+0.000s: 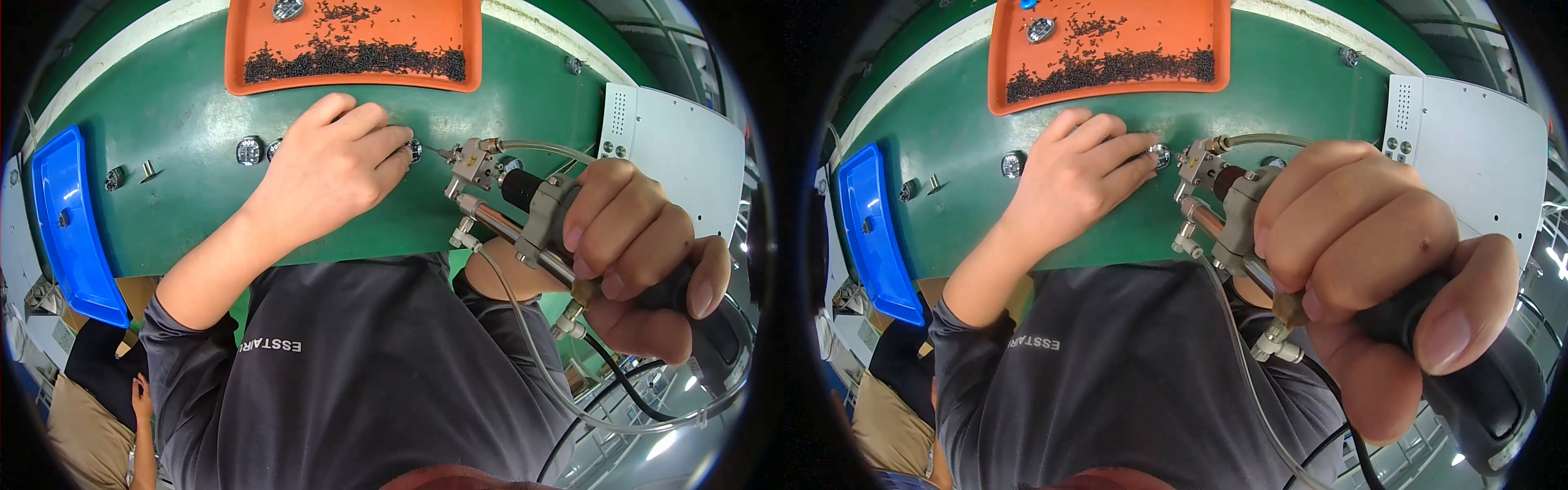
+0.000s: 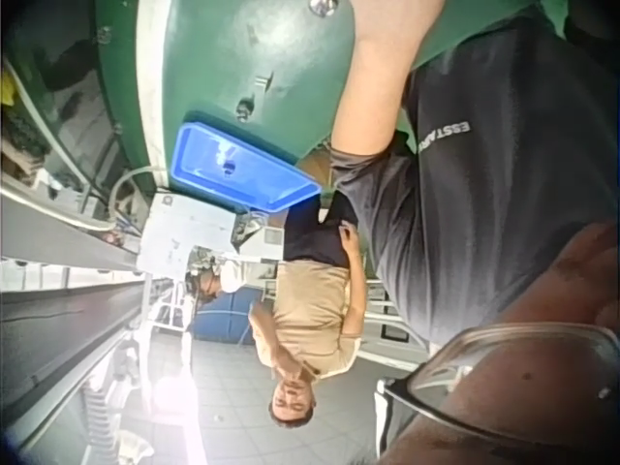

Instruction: The person attaches small black components to circular metal parts using a specialized manual press tool.

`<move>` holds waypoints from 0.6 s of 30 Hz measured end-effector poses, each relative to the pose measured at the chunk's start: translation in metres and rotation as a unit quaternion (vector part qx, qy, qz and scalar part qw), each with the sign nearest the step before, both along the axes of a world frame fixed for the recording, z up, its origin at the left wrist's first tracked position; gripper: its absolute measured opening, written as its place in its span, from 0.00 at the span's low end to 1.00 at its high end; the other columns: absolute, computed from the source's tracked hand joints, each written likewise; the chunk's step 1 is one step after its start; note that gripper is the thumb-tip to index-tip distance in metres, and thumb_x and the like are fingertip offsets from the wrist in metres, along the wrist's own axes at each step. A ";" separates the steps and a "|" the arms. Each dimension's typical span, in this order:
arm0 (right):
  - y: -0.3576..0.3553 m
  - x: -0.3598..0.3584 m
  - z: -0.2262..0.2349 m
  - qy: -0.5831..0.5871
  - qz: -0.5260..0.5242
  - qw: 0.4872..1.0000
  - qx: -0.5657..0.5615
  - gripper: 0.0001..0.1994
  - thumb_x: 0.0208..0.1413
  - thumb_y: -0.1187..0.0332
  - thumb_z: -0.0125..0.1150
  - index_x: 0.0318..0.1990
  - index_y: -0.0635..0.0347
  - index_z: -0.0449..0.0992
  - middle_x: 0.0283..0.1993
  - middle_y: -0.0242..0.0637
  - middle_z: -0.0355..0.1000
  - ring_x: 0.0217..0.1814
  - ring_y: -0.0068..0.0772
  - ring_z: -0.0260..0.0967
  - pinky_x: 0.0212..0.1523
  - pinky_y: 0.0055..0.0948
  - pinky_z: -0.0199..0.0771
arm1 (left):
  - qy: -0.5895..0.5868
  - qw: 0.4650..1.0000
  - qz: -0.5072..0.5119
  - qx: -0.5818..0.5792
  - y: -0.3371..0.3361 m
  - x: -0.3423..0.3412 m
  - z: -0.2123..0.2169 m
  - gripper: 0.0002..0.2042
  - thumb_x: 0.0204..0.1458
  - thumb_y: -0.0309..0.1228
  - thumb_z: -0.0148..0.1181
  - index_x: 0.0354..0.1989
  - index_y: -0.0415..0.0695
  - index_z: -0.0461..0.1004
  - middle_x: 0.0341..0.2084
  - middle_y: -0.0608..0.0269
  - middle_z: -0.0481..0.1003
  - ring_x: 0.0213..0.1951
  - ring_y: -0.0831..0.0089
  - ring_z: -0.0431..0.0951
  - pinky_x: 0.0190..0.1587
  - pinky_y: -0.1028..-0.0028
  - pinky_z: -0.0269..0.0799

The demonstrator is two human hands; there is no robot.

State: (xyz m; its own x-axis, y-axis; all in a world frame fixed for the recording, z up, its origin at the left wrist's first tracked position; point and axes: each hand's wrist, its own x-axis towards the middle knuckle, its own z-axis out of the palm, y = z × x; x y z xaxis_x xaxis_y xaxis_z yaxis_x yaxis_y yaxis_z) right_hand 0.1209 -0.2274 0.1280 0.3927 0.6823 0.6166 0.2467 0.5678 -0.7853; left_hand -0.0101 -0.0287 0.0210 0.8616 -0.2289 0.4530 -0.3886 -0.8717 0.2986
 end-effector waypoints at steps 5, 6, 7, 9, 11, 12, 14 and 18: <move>0.004 0.000 -0.001 0.005 0.000 1.000 0.003 0.20 0.67 0.46 0.61 0.58 0.46 0.72 0.29 0.24 0.68 0.24 0.21 0.66 0.31 0.27 0.67 | 0.007 1.000 -0.010 -0.001 0.003 0.000 0.000 0.09 0.44 0.31 0.69 0.34 0.43 0.84 0.42 0.67 0.83 0.42 0.71 0.77 0.43 0.69 0.70; 0.005 0.001 -0.001 0.005 0.002 1.000 0.004 0.19 0.68 0.47 0.59 0.56 0.46 0.72 0.29 0.24 0.68 0.24 0.21 0.66 0.30 0.27 0.67 | 0.008 1.000 -0.010 0.000 0.002 0.001 0.000 0.09 0.44 0.31 0.69 0.34 0.43 0.84 0.42 0.67 0.83 0.42 0.71 0.77 0.43 0.69 0.70; 0.007 0.001 -0.001 0.005 0.004 1.000 0.006 0.18 0.69 0.47 0.58 0.55 0.47 0.72 0.29 0.25 0.67 0.24 0.22 0.66 0.30 0.27 0.67 | 0.014 1.000 -0.013 -0.002 0.002 0.002 0.000 0.09 0.44 0.30 0.68 0.35 0.43 0.84 0.43 0.66 0.83 0.43 0.71 0.77 0.44 0.69 0.70; 0.016 -0.004 0.010 0.015 0.012 1.000 -0.025 0.17 0.71 0.49 0.55 0.55 0.48 0.71 0.28 0.25 0.66 0.24 0.23 0.65 0.29 0.29 0.67 | 0.019 1.000 -0.010 -0.008 0.002 -0.001 0.002 0.09 0.44 0.30 0.67 0.35 0.43 0.84 0.43 0.66 0.83 0.43 0.71 0.77 0.45 0.69 0.70; 0.024 0.004 0.013 0.012 0.034 0.998 -0.051 0.13 0.75 0.56 0.46 0.56 0.51 0.69 0.26 0.27 0.63 0.23 0.27 0.62 0.27 0.34 0.66 | 0.023 0.999 -0.012 0.033 0.004 0.003 0.006 0.10 0.44 0.30 0.65 0.35 0.43 0.84 0.42 0.66 0.83 0.43 0.71 0.77 0.47 0.69 0.70; 0.030 0.000 0.010 0.032 0.012 0.999 -0.041 0.11 0.76 0.61 0.44 0.57 0.52 0.67 0.26 0.29 0.62 0.22 0.28 0.60 0.28 0.36 0.65 | 0.020 0.999 -0.008 0.039 0.003 0.001 0.008 0.10 0.44 0.30 0.65 0.35 0.43 0.84 0.42 0.66 0.83 0.43 0.71 0.77 0.47 0.69 0.70; 0.028 0.001 0.005 0.040 -0.010 0.998 -0.055 0.10 0.75 0.64 0.44 0.57 0.51 0.67 0.27 0.30 0.62 0.22 0.28 0.60 0.29 0.36 0.65 | 0.050 0.998 -0.018 0.030 -0.001 -0.002 0.006 0.10 0.43 0.29 0.64 0.35 0.43 0.83 0.42 0.66 0.83 0.42 0.71 0.77 0.49 0.69 0.70; 0.017 -0.002 0.011 0.008 -0.024 0.998 -0.053 0.11 0.75 0.62 0.46 0.59 0.50 0.67 0.27 0.31 0.63 0.23 0.29 0.61 0.30 0.37 0.66 | 0.035 0.999 -0.001 0.022 -0.002 -0.004 0.004 0.11 0.42 0.29 0.64 0.36 0.43 0.84 0.42 0.67 0.83 0.42 0.71 0.77 0.50 0.69 0.71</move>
